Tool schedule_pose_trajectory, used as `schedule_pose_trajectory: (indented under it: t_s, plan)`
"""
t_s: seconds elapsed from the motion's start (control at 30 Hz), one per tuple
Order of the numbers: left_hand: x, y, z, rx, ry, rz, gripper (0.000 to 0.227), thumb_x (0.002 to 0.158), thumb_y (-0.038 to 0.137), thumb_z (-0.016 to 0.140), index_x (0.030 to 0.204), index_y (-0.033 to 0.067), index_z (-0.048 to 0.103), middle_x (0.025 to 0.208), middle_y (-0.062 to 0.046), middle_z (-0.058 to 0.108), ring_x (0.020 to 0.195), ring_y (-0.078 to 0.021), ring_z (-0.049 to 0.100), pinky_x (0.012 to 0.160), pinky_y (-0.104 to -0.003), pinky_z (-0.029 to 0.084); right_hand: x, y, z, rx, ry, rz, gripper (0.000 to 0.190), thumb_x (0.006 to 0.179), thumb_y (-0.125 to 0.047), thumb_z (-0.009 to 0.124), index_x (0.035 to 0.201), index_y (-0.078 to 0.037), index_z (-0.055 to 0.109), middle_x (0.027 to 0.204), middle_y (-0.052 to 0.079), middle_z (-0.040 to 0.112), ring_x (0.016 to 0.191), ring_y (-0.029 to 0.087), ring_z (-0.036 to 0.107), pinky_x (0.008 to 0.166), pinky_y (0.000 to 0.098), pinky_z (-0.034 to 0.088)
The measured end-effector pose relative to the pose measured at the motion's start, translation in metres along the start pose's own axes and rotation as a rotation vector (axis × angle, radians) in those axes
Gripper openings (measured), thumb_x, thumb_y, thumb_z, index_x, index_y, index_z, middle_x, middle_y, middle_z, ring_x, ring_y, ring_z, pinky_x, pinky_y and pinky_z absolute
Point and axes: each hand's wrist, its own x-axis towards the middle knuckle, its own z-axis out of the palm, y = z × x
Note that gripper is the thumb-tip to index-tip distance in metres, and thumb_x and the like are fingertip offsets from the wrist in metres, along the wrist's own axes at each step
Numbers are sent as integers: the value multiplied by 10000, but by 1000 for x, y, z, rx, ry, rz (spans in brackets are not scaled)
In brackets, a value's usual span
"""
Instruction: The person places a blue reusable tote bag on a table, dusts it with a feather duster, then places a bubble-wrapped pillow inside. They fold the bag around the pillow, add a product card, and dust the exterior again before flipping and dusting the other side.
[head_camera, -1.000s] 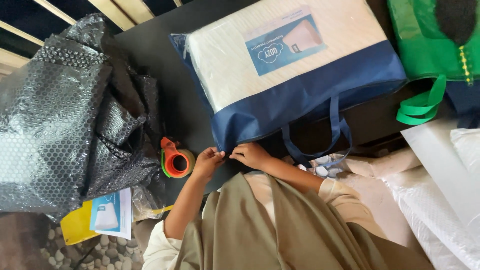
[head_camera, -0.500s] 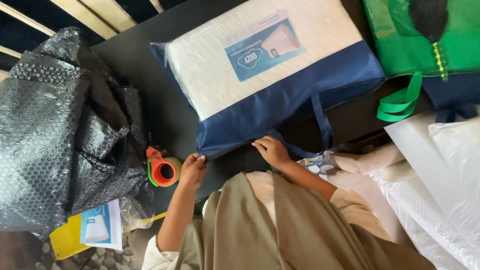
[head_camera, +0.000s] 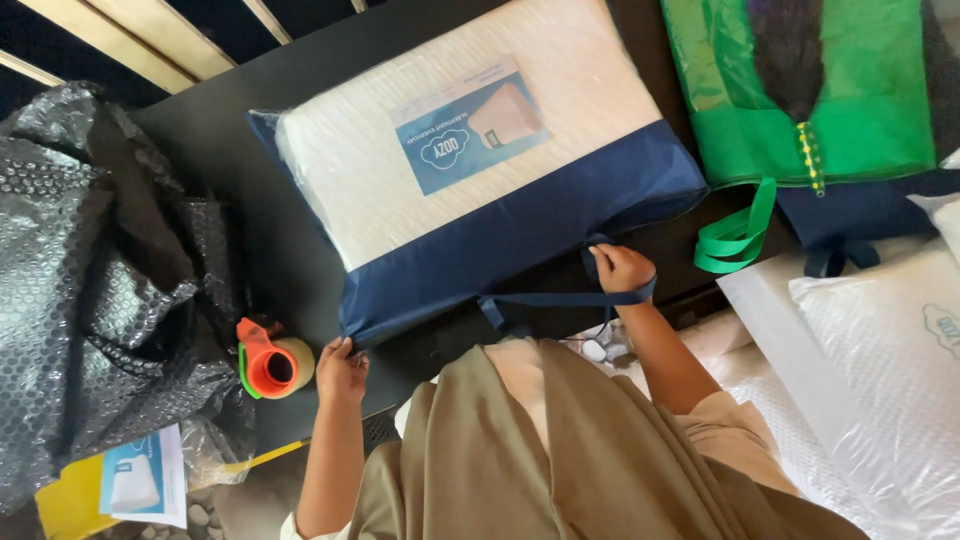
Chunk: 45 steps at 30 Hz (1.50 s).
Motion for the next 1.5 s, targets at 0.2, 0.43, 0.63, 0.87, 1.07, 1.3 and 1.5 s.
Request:
schedule_pose_trajectory:
  t_s: [0.2, 0.43, 0.63, 0.87, 1.07, 1.3, 1.5]
  plan:
    - [-22, -6, 18, -52, 155, 105, 73, 1020, 91, 614, 1088, 97, 588, 847, -53, 548, 707, -162, 605, 631, -270, 515, 32, 4, -7, -225, 267, -428, 178, 986, -302, 710, 829, -220, 732, 765, 23, 667, 1211, 264, 717, 1188, 759, 210]
    - [-20, -7, 18, -22, 267, 177, 108, 1034, 112, 618, 1137, 82, 605, 944, -87, 558, 764, -171, 612, 636, -276, 505, 49, 127, -62, -492, 238, -240, 352, 1104, -418, 656, 806, -243, 589, 1000, -4, 641, 1197, 286, 639, 1157, 754, 237]
    - [-32, -10, 19, -15, 355, 167, 205, 1053, 178, 591, 1243, 101, 595, 1028, -93, 531, 814, -202, 581, 707, -307, 509, 63, 233, -83, -507, -67, -39, 200, 949, -490, 841, 940, -313, 750, 1025, -95, 595, 1247, 202, 537, 1181, 466, 343]
    - [-54, 7, 41, 600, 498, 642, 414, 972, 258, 625, 1319, 37, 580, 1253, -181, 621, 1165, -305, 604, 1011, -397, 453, 118, 320, -111, -231, -71, 497, 654, 934, -283, 871, 1388, 81, 572, 1240, 312, 613, 1118, 482, 575, 948, 557, 443]
    - [-121, 27, 134, 979, 283, 1078, 659, 972, 352, 668, 1442, -54, 447, 1448, -252, 418, 1377, -416, 387, 1128, -510, 334, 134, 352, -61, -218, -452, 516, 520, 1023, -289, 706, 1390, 65, 600, 1267, 320, 644, 1119, 530, 602, 920, 589, 473]
    - [-73, -5, 182, 1274, 298, 1049, 1318, 681, 804, 788, 1657, 162, 177, 1721, -183, 21, 1539, -557, -20, 1092, -833, 93, 206, 229, -31, 246, -130, 429, 220, 1065, -271, 455, 1108, -88, 571, 861, 124, 609, 764, 328, 567, 674, 492, 434]
    - [-89, 34, 165, 1330, 111, 880, 1287, 697, 536, 875, 1667, 114, 142, 1718, -216, 26, 1542, -527, -29, 1182, -735, 6, 234, 6, -70, 1052, -720, 208, 656, 988, -91, 634, 1600, -161, 410, 859, 41, 612, 674, 72, 600, 517, 153, 507]
